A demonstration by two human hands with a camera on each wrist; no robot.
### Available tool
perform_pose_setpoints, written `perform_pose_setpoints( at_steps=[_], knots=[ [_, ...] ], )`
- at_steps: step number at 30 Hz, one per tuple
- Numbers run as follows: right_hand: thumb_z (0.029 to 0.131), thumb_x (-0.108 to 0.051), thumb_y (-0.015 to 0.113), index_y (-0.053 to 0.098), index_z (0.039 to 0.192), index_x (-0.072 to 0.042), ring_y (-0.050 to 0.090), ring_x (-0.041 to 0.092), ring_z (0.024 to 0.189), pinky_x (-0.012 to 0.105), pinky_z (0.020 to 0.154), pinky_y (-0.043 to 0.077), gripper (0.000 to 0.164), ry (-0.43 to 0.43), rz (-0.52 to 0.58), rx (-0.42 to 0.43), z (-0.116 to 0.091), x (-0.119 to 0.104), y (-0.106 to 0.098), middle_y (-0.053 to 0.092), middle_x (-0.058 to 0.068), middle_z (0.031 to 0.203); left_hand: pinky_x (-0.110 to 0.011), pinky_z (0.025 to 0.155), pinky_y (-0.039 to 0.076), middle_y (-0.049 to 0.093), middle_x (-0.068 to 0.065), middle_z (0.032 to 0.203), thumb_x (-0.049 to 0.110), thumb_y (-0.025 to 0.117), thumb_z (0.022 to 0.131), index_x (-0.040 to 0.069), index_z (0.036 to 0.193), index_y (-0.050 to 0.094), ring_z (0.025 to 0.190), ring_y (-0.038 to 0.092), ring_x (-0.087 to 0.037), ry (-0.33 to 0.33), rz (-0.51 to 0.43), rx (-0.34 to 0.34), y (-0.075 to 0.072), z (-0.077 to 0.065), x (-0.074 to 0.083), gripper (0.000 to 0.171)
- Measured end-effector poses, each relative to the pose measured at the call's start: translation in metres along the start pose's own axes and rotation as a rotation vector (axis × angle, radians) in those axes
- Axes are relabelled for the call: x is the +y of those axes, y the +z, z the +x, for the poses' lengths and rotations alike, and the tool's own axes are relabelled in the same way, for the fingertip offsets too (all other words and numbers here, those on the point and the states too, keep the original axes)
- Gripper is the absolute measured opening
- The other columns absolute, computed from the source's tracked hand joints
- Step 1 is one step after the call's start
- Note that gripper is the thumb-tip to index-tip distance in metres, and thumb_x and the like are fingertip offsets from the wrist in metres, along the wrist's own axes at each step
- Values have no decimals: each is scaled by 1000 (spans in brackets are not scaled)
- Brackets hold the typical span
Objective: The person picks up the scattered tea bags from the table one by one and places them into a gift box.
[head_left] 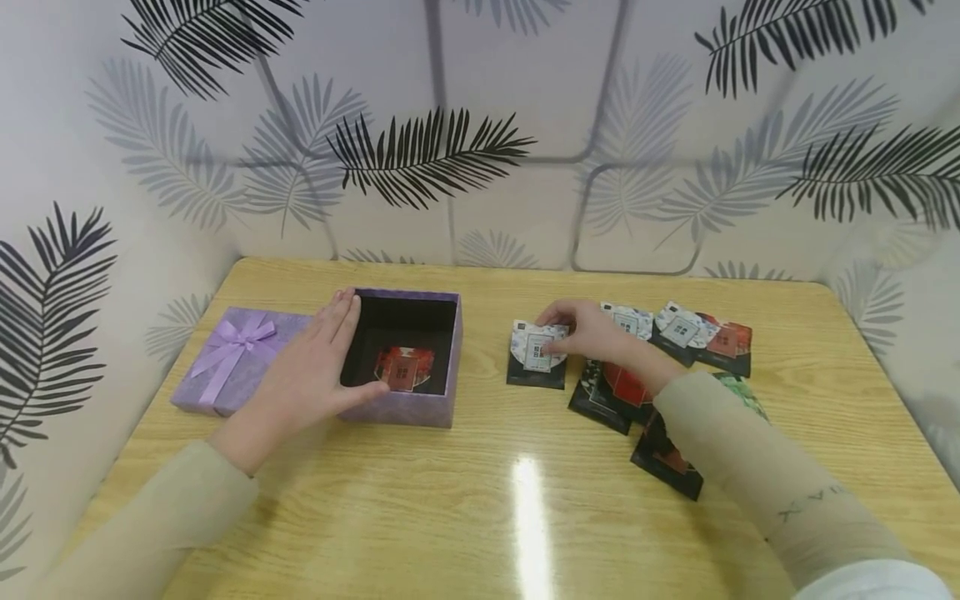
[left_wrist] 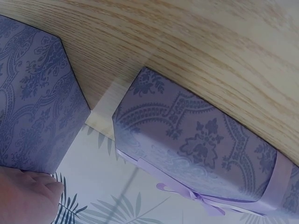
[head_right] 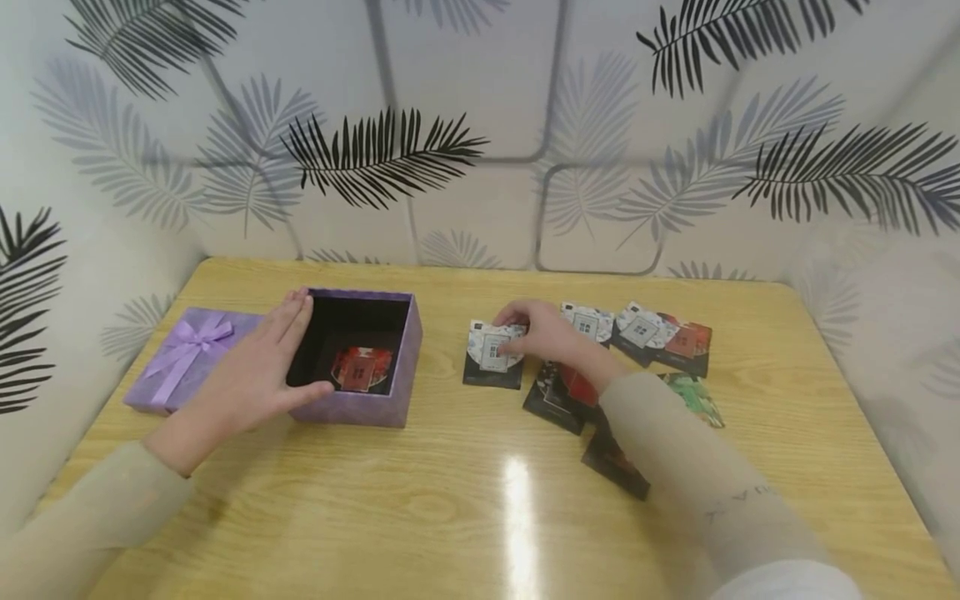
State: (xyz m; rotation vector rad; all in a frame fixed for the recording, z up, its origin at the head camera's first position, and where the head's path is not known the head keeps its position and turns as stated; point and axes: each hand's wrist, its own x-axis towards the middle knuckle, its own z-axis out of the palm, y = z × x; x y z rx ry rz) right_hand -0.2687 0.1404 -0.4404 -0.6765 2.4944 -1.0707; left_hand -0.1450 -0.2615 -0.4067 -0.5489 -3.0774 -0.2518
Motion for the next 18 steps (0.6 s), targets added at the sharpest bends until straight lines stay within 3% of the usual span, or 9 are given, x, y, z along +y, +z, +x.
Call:
perform_pose_setpoints(
  at_steps=[4,8,13,18],
  knots=[
    [95,-9,79,74,119,-2,65,21,96,29,81,54,26,21,51,65,2,-9,-10,72,14,111,-56,134,20,3,-21,179,69,69,91,-4,168,5,167,7,-39,-4,1,-2,-1,0,-1,125],
    [97,-9,77,76,114,0,65,9,85,20,75,53,20,12,96,128,4,-20,-21,74,10,102,-56,135,19,4,-21,179,68,70,91,-5,168,5,167,7,-39,-7,-4,-8,-3,0,1,124],
    [98,-12,77,79,111,1,67,2,80,18,74,55,19,-9,150,210,8,-40,-37,77,-2,92,-56,135,19,5,-22,179,70,68,91,-5,168,6,167,7,-39,-5,-1,-11,-4,0,2,124],
    [99,-18,77,81,111,-5,69,1,83,22,79,54,18,-9,143,274,16,-69,-48,77,-10,91,-56,134,21,7,-24,178,71,68,91,-6,168,8,167,9,-40,5,20,-2,-4,0,1,124]
  ],
)
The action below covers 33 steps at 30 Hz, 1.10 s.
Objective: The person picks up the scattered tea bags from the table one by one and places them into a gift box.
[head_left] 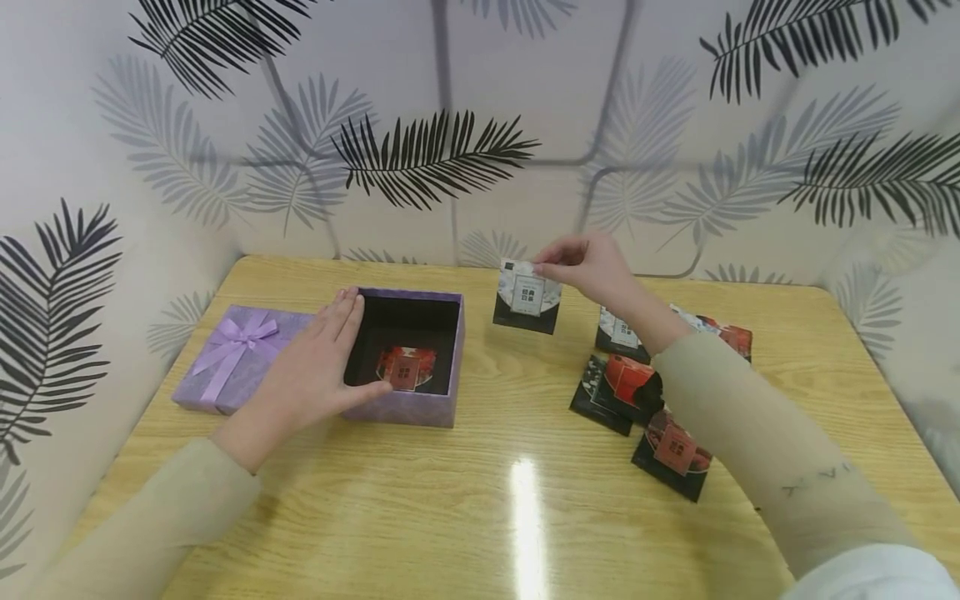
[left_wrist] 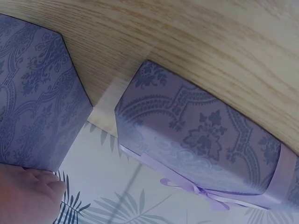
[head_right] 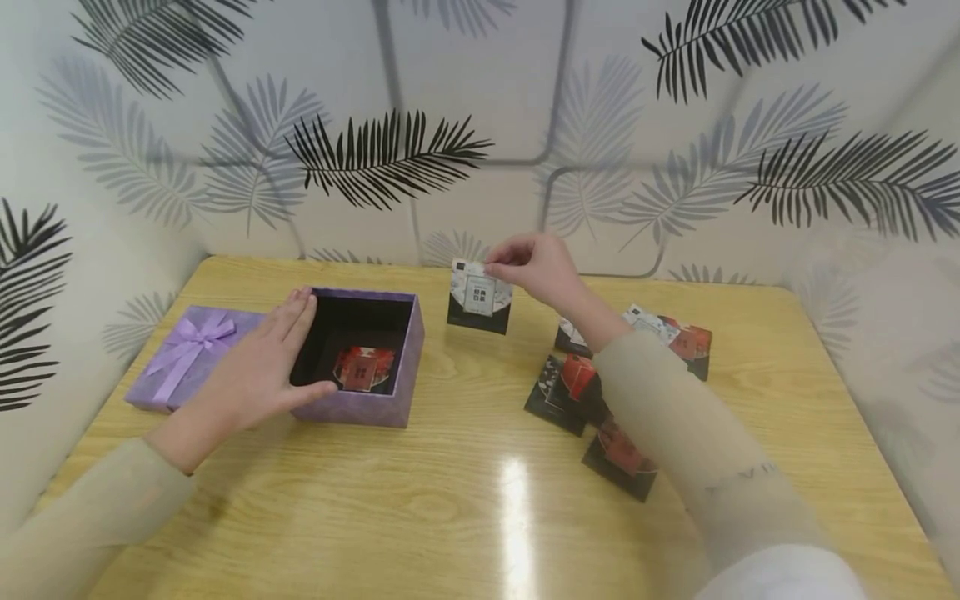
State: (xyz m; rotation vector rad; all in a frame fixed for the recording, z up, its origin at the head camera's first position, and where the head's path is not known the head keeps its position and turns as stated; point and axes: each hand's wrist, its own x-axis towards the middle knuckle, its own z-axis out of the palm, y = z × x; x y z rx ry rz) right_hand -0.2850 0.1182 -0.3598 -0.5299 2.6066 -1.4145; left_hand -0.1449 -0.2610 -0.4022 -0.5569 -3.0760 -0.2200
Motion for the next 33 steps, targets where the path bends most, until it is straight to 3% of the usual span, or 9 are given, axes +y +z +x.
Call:
perform_pose_setpoints(
  at_steps=[5,14,23,33],
  knots=[
    [97,-21,79,82,108,-10,70,3,87,25,82,53,16,-6,34,23,8,-29,7,79,-7,93,-56,134,21,6,-24,178,72,67,90,-7,167,10,166,11,-41,5,23,0,-1,0,0,124],
    [95,-12,79,82,104,-3,70,4,80,19,76,55,13,-77,138,1,19,-65,40,80,0,88,-54,135,20,5,-23,178,74,64,91,-7,167,10,166,10,-41,0,30,-16,-3,0,0,124],
    [97,-12,77,81,107,-3,69,8,82,22,76,55,15,-108,145,-88,21,-78,80,80,9,98,-55,134,22,8,-25,178,74,64,92,-8,167,11,166,12,-42,2,21,-2,-4,0,0,123],
    [96,-15,80,83,104,-6,68,9,80,20,68,51,12,-148,70,-162,19,-70,116,81,10,98,-57,133,25,9,-25,177,66,72,90,-8,167,11,165,14,-43,-10,3,6,-1,1,1,123]
  ],
)
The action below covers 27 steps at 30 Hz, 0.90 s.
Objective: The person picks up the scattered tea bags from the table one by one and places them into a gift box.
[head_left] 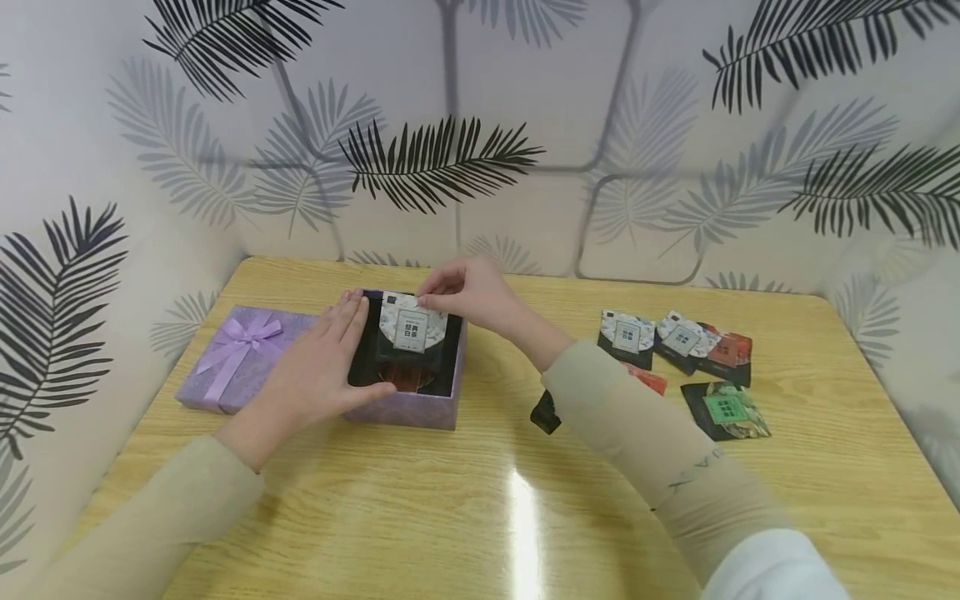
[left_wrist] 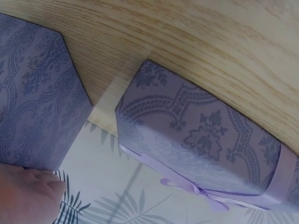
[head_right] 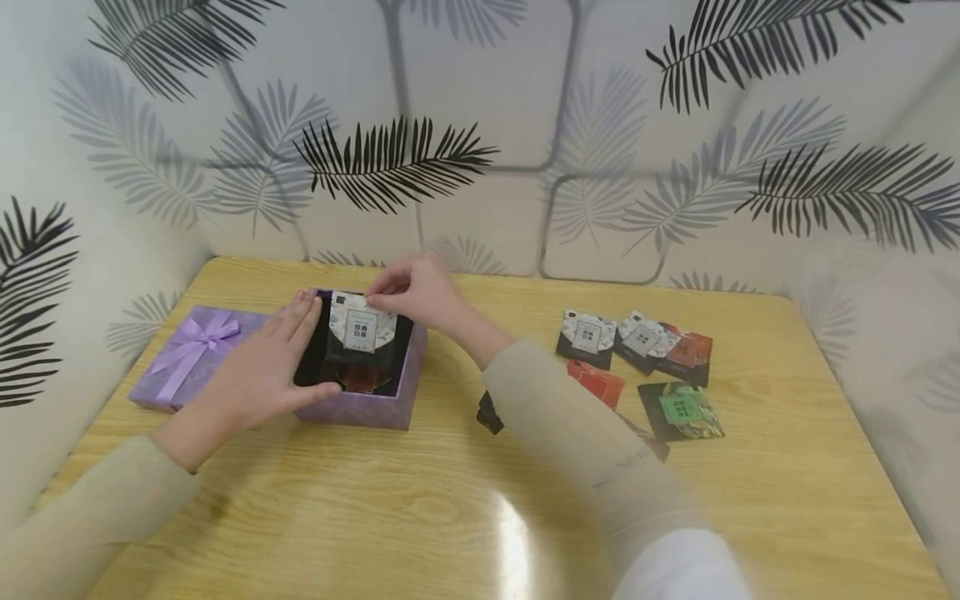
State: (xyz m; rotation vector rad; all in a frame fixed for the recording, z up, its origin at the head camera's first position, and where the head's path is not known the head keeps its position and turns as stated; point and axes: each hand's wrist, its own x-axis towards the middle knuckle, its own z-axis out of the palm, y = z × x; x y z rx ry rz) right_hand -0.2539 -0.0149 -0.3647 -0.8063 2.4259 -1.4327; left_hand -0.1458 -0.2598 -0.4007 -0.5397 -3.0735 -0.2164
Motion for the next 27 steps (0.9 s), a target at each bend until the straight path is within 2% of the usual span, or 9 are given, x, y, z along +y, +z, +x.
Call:
perform_pose_setpoints(
  at_steps=[4,10,16,27],
  knots=[
    [96,-15,80,83,102,-6,71,12,83,19,71,53,11,-16,-35,-47,0,4,9,82,10,100,-57,132,25,9,-26,177,66,70,91,-9,166,11,165,15,-44,0,0,-3,-1,0,1,122],
    [95,-14,81,84,100,-8,76,14,85,19,74,59,8,-90,-157,-122,-2,8,18,83,7,96,-56,133,23,8,-25,177,71,66,92,-9,167,10,165,12,-42,8,4,-11,-1,0,1,123],
    [95,-17,82,85,99,-11,77,13,83,20,74,61,8,-157,-289,-142,-4,10,23,84,3,94,-57,133,22,6,-23,178,72,67,91,-8,167,10,166,11,-42,6,-8,-8,1,1,0,124],
    [97,-22,80,85,100,-14,78,11,87,23,79,62,10,-183,-515,-187,-7,3,30,84,-1,97,-57,134,21,7,-24,178,71,67,92,-7,168,8,166,10,-41,3,-20,-11,0,-1,1,123]
  ],
)
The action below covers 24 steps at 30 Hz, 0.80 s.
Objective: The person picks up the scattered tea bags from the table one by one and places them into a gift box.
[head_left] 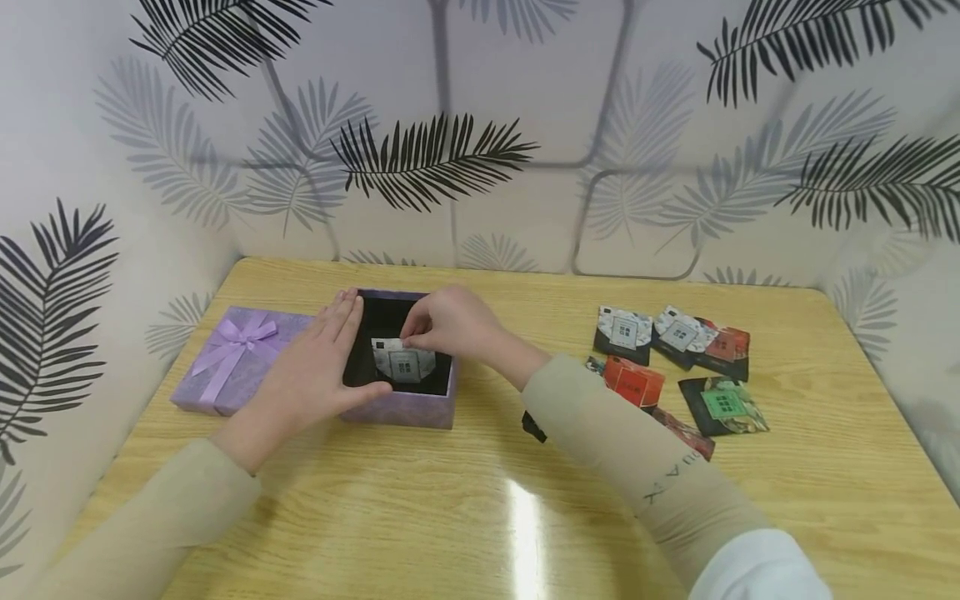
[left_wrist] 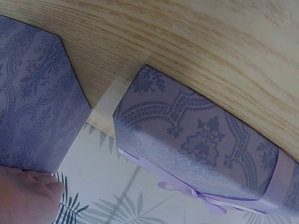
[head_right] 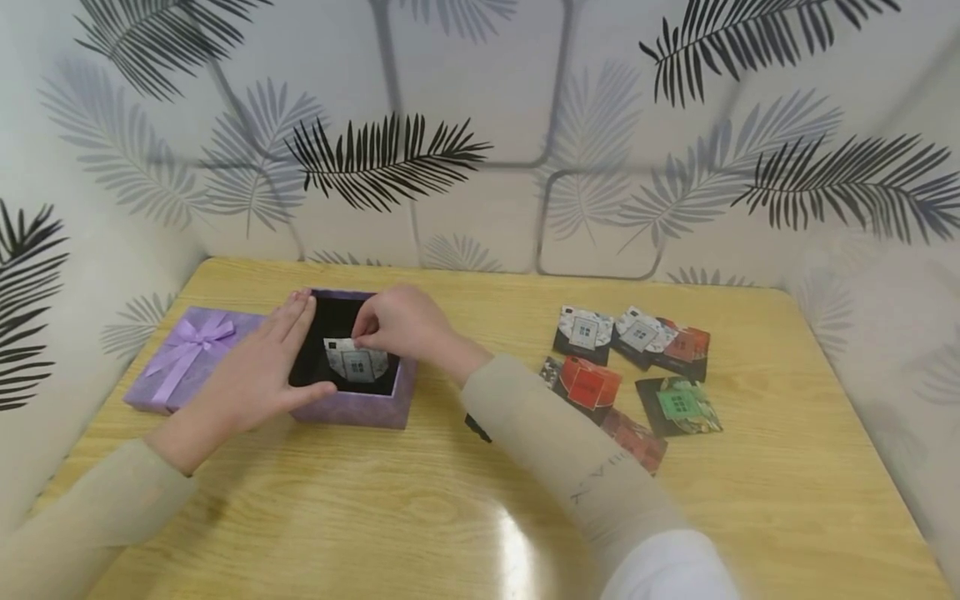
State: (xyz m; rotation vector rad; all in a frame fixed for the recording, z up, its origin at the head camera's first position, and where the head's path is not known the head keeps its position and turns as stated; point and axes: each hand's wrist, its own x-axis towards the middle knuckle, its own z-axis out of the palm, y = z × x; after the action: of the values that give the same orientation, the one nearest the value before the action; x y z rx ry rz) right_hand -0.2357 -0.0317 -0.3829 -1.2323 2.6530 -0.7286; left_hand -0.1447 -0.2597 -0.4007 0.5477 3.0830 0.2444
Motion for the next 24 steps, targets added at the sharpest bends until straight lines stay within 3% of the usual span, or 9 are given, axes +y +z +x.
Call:
perform_pose_setpoints(
  at_steps=[7,12,17,24],
  knots=[
    [98,-24,79,85,101,-15,78,10,89,26,82,63,11,-18,-86,-29,-1,-3,3,84,-2,98,-58,133,22,7,-23,178,70,67,91,-7,167,9,166,11,-42,1,0,7,0,-1,0,123],
    [98,-23,79,85,107,-14,78,12,94,26,85,63,14,-15,-64,-14,-2,-1,4,84,-1,105,-57,133,22,7,-23,178,71,67,91,-7,167,9,166,11,-41,-3,10,3,0,-1,0,123],
    [99,-21,78,83,115,-12,78,15,100,28,89,63,19,8,31,23,-3,2,3,83,1,112,-57,133,23,8,-24,178,70,67,91,-7,167,10,166,12,-41,2,17,8,0,-1,0,123],
    [99,-15,77,81,119,-8,79,18,103,26,90,64,21,28,278,68,-7,10,-2,82,6,115,-57,133,23,7,-23,178,71,68,91,-6,168,8,166,12,-41,-5,15,1,0,0,1,124]
  ],
)
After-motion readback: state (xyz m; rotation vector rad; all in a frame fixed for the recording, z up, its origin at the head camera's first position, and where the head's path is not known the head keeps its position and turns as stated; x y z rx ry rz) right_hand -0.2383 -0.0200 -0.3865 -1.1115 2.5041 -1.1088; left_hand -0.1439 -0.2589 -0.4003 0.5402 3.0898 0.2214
